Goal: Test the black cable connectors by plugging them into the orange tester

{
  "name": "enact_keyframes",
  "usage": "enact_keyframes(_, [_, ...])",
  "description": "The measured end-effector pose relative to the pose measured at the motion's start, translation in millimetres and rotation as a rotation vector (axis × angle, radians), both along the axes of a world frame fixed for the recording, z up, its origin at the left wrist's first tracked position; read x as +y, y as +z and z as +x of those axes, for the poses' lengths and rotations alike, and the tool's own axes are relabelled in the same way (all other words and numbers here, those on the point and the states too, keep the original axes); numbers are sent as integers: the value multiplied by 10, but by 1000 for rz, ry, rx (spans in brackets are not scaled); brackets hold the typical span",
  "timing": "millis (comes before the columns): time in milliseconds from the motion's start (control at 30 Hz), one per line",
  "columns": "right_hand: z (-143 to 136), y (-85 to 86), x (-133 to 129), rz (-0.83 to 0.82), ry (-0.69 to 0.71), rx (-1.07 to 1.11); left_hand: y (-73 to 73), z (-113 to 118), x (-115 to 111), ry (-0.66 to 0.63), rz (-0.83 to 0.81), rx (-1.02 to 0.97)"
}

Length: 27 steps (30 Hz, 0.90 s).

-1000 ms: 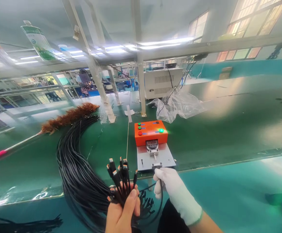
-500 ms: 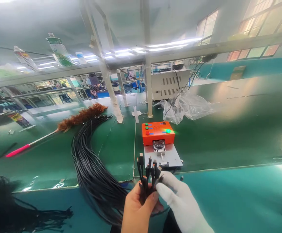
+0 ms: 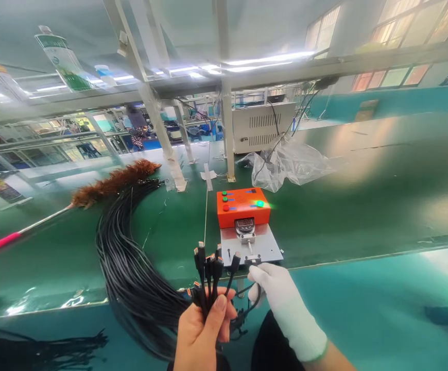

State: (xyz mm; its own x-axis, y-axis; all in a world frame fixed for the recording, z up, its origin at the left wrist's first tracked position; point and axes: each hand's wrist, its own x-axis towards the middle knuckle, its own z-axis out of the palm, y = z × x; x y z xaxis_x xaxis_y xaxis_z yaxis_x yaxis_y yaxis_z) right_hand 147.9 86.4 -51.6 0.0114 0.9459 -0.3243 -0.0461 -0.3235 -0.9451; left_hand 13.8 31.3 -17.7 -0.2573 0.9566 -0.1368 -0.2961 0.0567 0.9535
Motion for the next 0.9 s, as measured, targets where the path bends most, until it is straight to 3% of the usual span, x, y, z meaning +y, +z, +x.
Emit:
enact_keyframes(467, [-51,-69,127,-15,-25,90,-52,-32,22,-46,2,-28])
enact_keyframes(600, [-28,-73,70,-21,69,62,-18,-22,25,-51,28,-16])
enact_keyframes(667, [0,-59,-35,-21,172,-62,8,-19,18,-48,37,3])
enact_keyframes(733, [34,-27,-179,46,192,-336,23,-19,6,-55,30,-3])
enact_keyframes(800, [59,35,-321,223,45,-617,17,-16,-8,-63,23,-16])
enact_keyframes(833, [62,78,-376,327,-57,-687,6,-12,-16,-69,16,-12])
enact_keyframes(900, [43,189,-443,482,-153,-602,-26,4,-31,-87,-1,13])
